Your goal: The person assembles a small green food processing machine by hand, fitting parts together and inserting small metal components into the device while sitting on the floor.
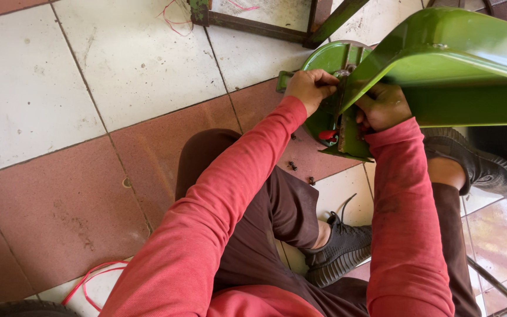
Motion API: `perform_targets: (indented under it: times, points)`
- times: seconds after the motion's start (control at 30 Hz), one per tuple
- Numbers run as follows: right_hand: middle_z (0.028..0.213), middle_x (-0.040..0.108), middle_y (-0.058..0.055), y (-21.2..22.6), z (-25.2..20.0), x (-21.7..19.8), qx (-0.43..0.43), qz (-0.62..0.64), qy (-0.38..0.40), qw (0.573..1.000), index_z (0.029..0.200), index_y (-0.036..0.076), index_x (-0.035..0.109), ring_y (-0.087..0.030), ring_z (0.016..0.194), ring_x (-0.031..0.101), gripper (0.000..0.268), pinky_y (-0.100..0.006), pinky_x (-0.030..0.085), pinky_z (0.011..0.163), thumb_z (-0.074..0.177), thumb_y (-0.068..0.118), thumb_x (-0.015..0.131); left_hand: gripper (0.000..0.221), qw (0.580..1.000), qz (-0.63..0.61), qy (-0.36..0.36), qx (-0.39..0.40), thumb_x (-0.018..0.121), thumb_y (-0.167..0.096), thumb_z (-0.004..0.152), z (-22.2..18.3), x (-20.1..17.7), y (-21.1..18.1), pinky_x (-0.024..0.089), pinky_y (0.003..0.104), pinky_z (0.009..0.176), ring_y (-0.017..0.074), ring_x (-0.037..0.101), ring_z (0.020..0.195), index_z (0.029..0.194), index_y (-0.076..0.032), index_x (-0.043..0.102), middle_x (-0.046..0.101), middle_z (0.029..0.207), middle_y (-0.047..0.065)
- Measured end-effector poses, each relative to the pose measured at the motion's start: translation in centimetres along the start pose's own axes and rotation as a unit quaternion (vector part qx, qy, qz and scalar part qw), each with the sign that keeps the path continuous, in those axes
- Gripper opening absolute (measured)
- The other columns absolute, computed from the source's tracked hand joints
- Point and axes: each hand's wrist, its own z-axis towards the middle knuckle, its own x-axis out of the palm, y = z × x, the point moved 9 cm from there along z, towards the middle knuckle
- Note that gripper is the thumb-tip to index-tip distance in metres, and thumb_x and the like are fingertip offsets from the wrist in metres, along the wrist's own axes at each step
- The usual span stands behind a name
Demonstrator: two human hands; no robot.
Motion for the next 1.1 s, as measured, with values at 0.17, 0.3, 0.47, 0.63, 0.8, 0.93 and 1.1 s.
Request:
perform_targets:
  times: [0.17, 0.3, 0.47, 0.63, 0.8, 0.93, 1.1]
  points:
    - [0.061, 0.059, -0.003, -0.2, 0.0, -0.1, 0.023, -0.008, 0.001, 1.0, 0.097, 0.003, 0.075, -0.012, 0.043, 0.051, 0.023, -0.029, 0.042, 0.041, 0.099, 0.025, 0.068, 0.016, 1.0, -0.031, 0.001, -0.002, 0.079, -0.004, 0.083, -0.3, 0.1, 0.2, 0.06, 0.026, 0.079, 0.011, 0.074, 0.081, 0.098, -0.005, 0.08, 0.082, 0.093, 0.006]
    - [0.06, 0.059, -0.002, 0.1, 0.0, 0.1, 0.011, -0.002, 0.011, 1.0, 0.102, 0.006, 0.075, -0.012, 0.042, 0.051, 0.02, -0.028, 0.042, 0.041, 0.098, 0.023, 0.066, 0.017, 0.997, -0.067, 0.027, -0.005, 0.08, -0.004, 0.084, 0.1, 0.3, 1.1, 0.06, 0.026, 0.077, 0.0106, 0.073, 0.081, 0.101, -0.004, 0.079, 0.081, 0.093, 0.008]
    - [0.059, 0.059, -0.003, 0.3, -0.1, 0.1, -0.001, 0.008, 0.015, 1.0, 0.102, 0.005, 0.075, -0.011, 0.042, 0.051, 0.019, -0.028, 0.041, 0.04, 0.098, 0.021, 0.065, 0.016, 0.996, -0.082, 0.027, -0.006, 0.079, -0.006, 0.086, 0.7, 0.3, 1.8, 0.061, 0.025, 0.076, 0.0107, 0.073, 0.08, 0.101, -0.001, 0.078, 0.08, 0.093, 0.008]
    - [0.06, 0.059, -0.002, 0.1, 0.1, 0.1, -0.004, 0.012, 0.012, 1.0, 0.1, 0.005, 0.075, -0.011, 0.043, 0.051, 0.017, -0.027, 0.041, 0.04, 0.097, 0.018, 0.065, 0.018, 0.995, -0.086, 0.036, -0.048, 0.079, -0.007, 0.086, 0.9, 0.5, 2.4, 0.061, 0.025, 0.073, 0.0097, 0.073, 0.076, 0.102, 0.0, 0.076, 0.08, 0.09, 0.007]
    - [0.059, 0.06, -0.002, 0.2, 0.1, 0.1, -0.002, 0.005, 0.013, 1.0, 0.1, 0.005, 0.075, -0.011, 0.042, 0.05, 0.016, -0.027, 0.041, 0.04, 0.096, 0.016, 0.064, 0.016, 0.995, -0.046, 0.078, -0.052, 0.075, -0.01, 0.09, 0.9, 0.7, 2.0, 0.06, 0.025, 0.068, 0.0089, 0.071, 0.07, 0.1, 0.002, 0.079, 0.08, 0.083, 0.007]
    - [0.059, 0.06, -0.002, 0.5, 0.0, 0.1, -0.011, 0.004, 0.013, 1.0, 0.102, 0.005, 0.076, -0.011, 0.042, 0.051, 0.017, -0.027, 0.041, 0.04, 0.096, 0.016, 0.064, 0.02, 0.992, -0.044, 0.102, -0.06, 0.074, -0.015, 0.091, 1.5, 0.7, 2.1, 0.06, 0.025, 0.064, 0.0091, 0.071, 0.066, 0.101, 0.001, 0.079, 0.079, 0.083, 0.006]
    - [0.06, 0.06, -0.003, 0.7, 0.0, 0.2, -0.021, -0.003, 0.016, 1.0, 0.102, 0.005, 0.076, -0.011, 0.042, 0.051, 0.018, -0.027, 0.041, 0.04, 0.097, 0.018, 0.065, 0.024, 0.978, -0.09, 0.115, -0.15, 0.073, -0.025, 0.092, 1.7, 1.1, 4.1, 0.056, 0.026, 0.057, 0.0101, 0.07, 0.064, 0.1, -0.002, 0.078, 0.079, 0.084, 0.006]
